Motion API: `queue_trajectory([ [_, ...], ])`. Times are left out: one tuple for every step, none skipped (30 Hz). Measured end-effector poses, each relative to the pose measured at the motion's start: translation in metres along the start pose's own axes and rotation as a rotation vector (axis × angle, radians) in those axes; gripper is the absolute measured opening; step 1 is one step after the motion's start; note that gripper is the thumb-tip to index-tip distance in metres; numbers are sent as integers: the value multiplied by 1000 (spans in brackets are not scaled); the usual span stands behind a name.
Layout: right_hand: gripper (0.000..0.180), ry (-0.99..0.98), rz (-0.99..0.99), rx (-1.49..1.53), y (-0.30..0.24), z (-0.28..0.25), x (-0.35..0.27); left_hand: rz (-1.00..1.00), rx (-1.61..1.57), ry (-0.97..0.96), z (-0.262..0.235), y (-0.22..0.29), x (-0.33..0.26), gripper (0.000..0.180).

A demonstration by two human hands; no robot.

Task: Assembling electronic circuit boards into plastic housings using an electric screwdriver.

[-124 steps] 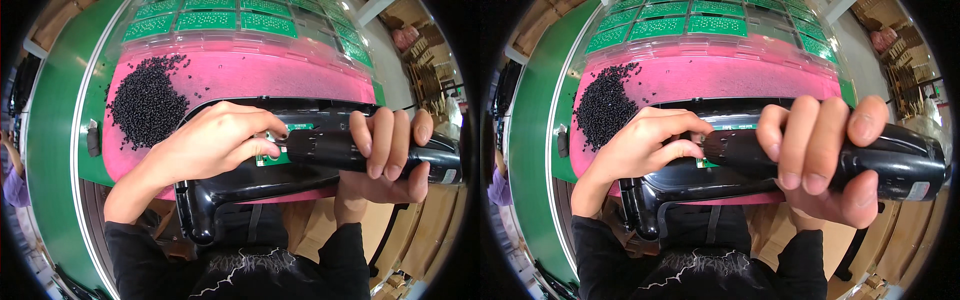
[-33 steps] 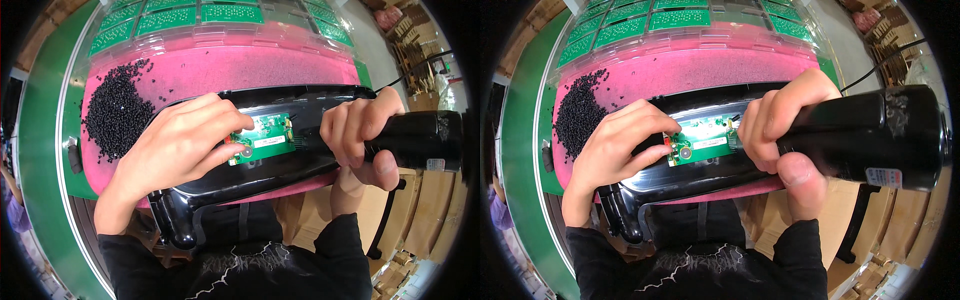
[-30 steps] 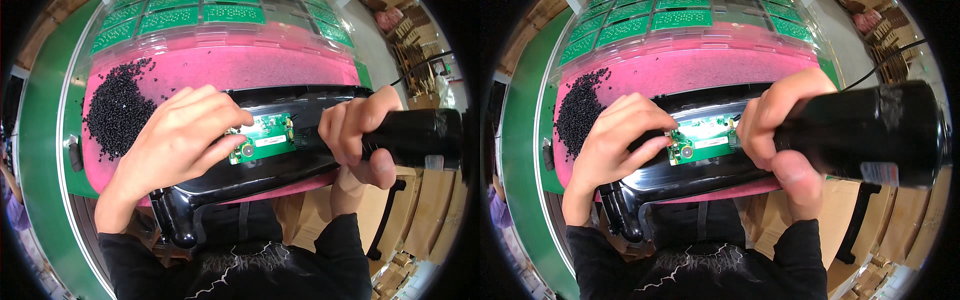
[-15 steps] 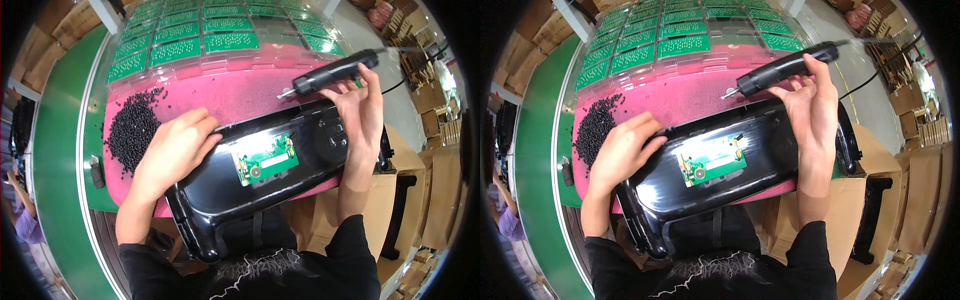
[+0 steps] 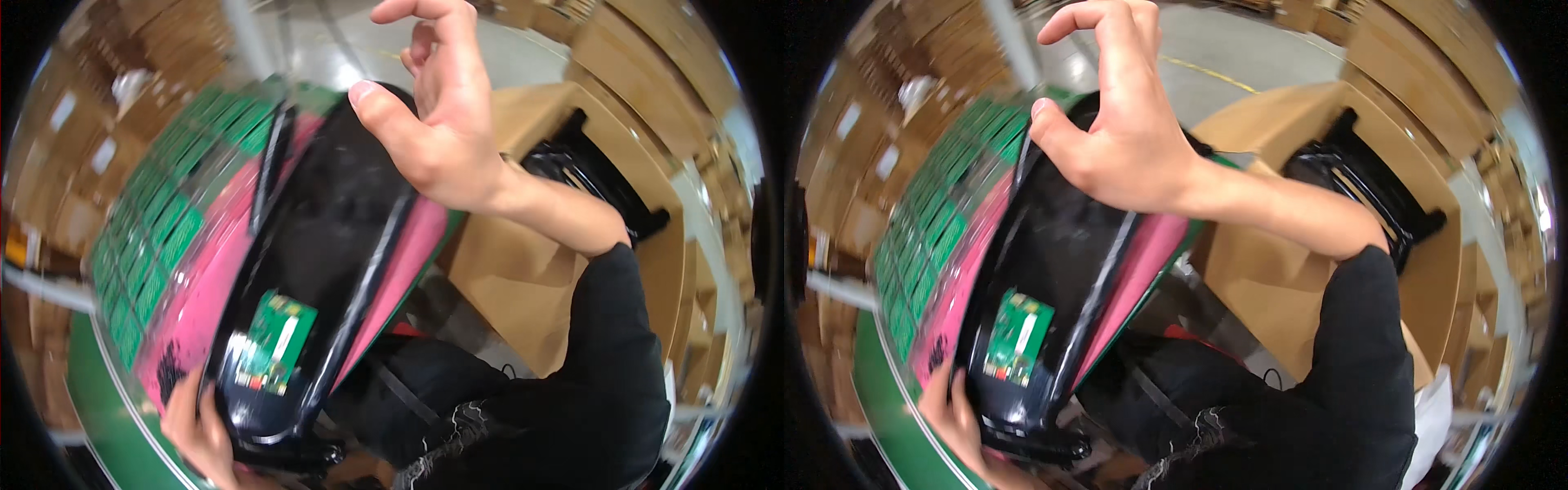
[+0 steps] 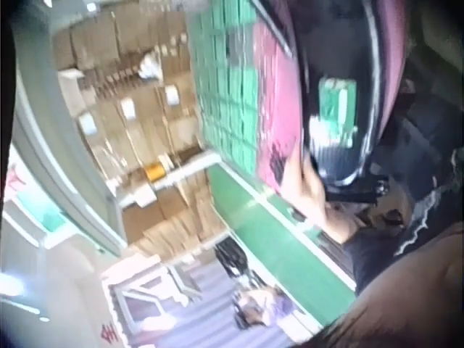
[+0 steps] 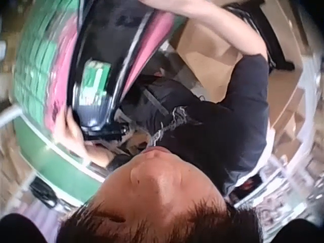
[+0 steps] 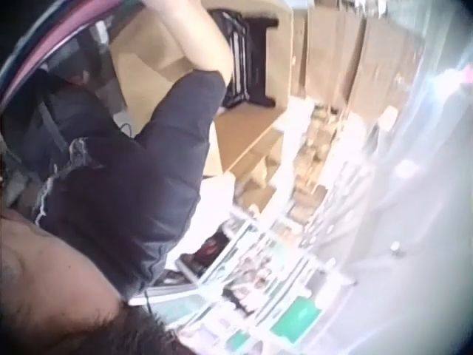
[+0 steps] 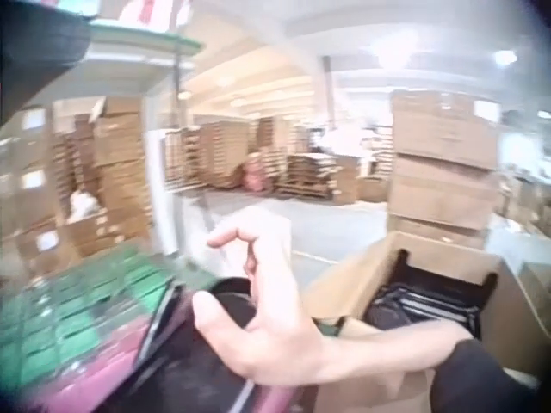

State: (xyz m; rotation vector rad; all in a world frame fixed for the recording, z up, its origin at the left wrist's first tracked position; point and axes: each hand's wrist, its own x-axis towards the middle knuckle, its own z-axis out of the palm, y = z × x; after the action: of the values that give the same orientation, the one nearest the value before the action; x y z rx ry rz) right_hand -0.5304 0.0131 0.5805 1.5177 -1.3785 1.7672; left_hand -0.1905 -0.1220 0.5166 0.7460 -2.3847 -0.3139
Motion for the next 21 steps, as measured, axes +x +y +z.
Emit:
queue_trajectory([
  [53, 0, -388, -228, 32, -24, 13, 29, 48, 65, -10, -3, -12, 17],
  [54, -25, -765, -460, 65, -52, 23, 49, 92, 127, -16, -7, -26, 18],
  [51, -23, -21, -534, 25, -61, -2, 71, 76, 110, -20, -12, -40, 18],
  [53, 19, -30, -636, 49, -104, -6, 42, 117, 318, -15, -14, -47, 21],
  [55, 109, 45, -721, 65, -136, -20, -9, 175, 531, -16, -23, -61, 26],
  [57, 138, 152, -759, 76, -166, -34, -201, 75, 664, -29, -41, -89, 25],
  [56, 123, 269, -776, 88, -201, -46, -509, 81, 711, -38, -37, -107, 23],
  [57, 122, 398, -789, 106, -238, -64, -497, 93, 722, -62, -51, -133, 23],
  [57, 138, 579, -814, 123, -265, -88, -571, 47, 819, -84, -76, -163, 30],
  [58, 94, 628, -961, 146, -295, -114, -654, -9, 917, -98, -94, -179, 39],
  [60, -68, 606, -1168, 164, -325, -142, -656, 3, 923, -97, -95, -180, 39],
  [64, -173, 649, -1334, 174, -352, -180, -624, -2, 944, -95, -95, -182, 36],
  [72, -256, 889, -1502, 178, -356, -206, -594, 18, 975, -95, -90, -185, 34],
  [75, -443, 1042, -1672, 182, -374, -233, -563, 30, 1008, -92, -88, -185, 31],
  [70, -774, 1226, -1659, 185, -395, -251, -530, 54, 1043, -88, -87, -185, 29],
  [66, -957, 1421, -1606, 188, -404, -264, -498, 90, 1082, -85, -85, -186, 26],
  [66, -922, 1499, -1432, 186, -421, -278, -472, 133, 1120, -83, -84, -188, 24],
  [63, -848, 1557, -1288, 187, -436, -282, -426, 184, 1211, -98, -69, -206, 21],
  [59, -642, 1526, -1295, 184, -439, -301, -433, 267, 1248, -107, -62, -213, 21],
  [54, -570, 1492, -1278, 190, -442, -314, -549, -156, 1206, -120, -59, -217, 20],
  [48, -635, 1484, -1366, 194, -463, -333, -637, -610, 1114, -129, -65, -214, 20],
])
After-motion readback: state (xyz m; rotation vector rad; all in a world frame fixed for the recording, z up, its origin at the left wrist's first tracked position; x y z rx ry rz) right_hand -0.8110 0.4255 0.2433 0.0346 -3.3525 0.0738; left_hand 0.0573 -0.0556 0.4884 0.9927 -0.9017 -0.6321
